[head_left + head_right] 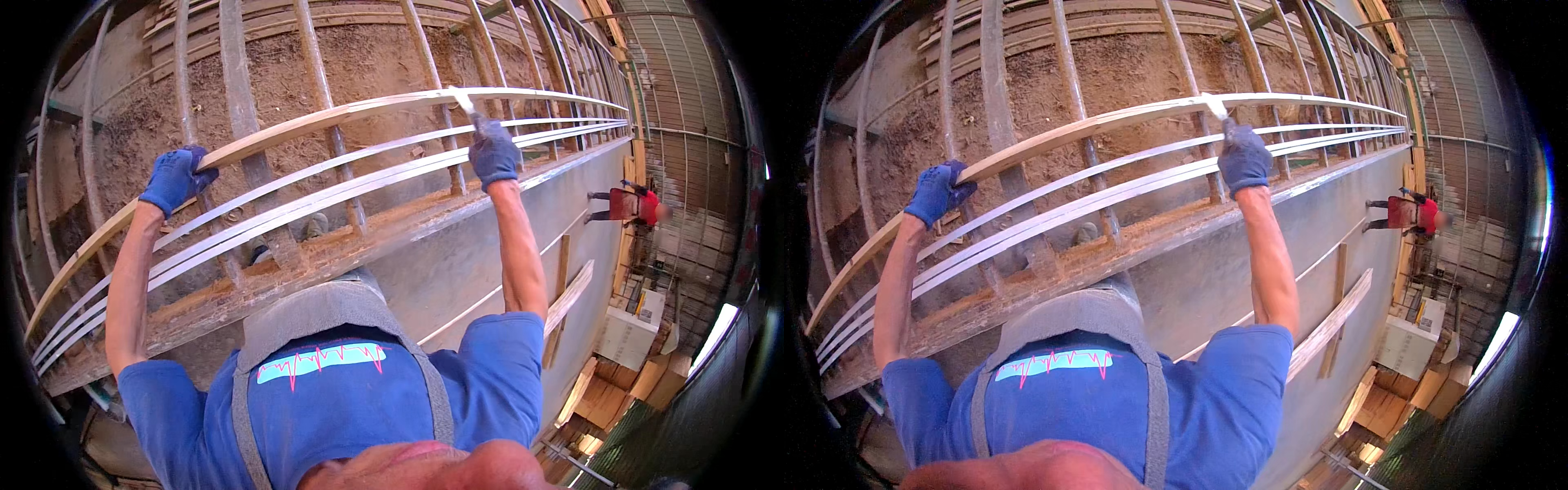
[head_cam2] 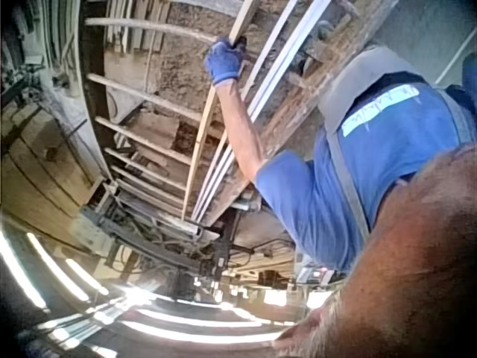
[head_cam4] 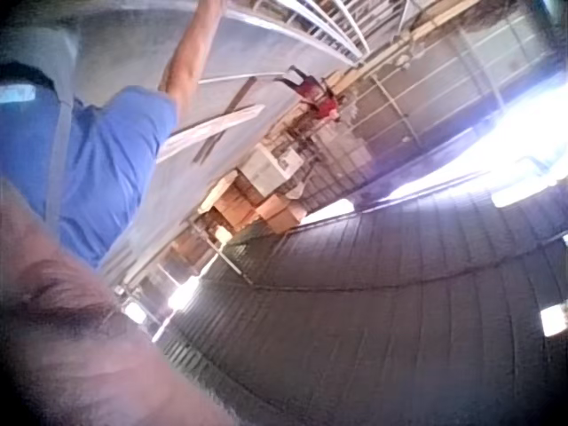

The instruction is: The person applies a white substance to a curved wooden plank using a brush and places it onto a curved wooden frame. They repeat this process with several planks, using a hammer to secure them into position on the structure.

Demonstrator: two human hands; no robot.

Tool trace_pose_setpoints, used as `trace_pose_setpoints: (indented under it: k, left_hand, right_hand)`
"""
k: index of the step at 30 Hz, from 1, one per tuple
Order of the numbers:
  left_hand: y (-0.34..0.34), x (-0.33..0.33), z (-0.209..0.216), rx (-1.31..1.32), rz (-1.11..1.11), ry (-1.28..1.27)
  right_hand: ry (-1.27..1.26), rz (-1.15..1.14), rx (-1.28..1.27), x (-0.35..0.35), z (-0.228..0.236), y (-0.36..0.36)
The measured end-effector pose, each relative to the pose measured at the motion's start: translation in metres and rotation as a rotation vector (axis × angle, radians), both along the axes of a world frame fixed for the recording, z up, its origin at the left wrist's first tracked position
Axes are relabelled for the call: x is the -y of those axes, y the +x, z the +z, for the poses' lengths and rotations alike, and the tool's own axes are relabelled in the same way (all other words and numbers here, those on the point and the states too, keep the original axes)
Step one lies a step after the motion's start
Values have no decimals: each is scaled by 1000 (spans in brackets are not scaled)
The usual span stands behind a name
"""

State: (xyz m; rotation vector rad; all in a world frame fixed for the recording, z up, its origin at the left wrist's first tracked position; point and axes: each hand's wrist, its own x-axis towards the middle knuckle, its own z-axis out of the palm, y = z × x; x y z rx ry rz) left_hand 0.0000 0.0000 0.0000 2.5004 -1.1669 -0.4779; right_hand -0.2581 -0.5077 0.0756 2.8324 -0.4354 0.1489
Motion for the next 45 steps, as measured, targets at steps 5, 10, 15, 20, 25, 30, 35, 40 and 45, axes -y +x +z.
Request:
trace_pose_setpoints:
  k: [5,10,15,20,25,30,35,40,45]
  left_hand:
    - [-13,1,-6,27,1,-10]
    - [-5,-1,2,12,-2,4]
    - [-4,-5,-6,59,-10,-10]
    - [-6,-4,-6,40,10,-35]
    - [-3,1,-1,28,7,4]
    - [-3,-1,-6,46,-28,-63]
    - [-4,-3,-9,23,7,-35]
    - [-7,4,5,26,-21,8]
    - [-7,2,-1,22,-8,-49]
  right_hand:
    - [5,-121,-95,-17,12,-9]
    - [-22,64,-101,-55,-15,-6]
    - [-70,125,11,-69,8,9]
    - [27,150,-15,-101,18,14]
    - [16,192,-62,-112,-9,3]
    - [7,64,13,-72,12,14]
    - [-37,84,-88,-61,18,11]
    - [-61,45,-101,-34,0,-1]
    - [-6,65,28,-10,10,2]
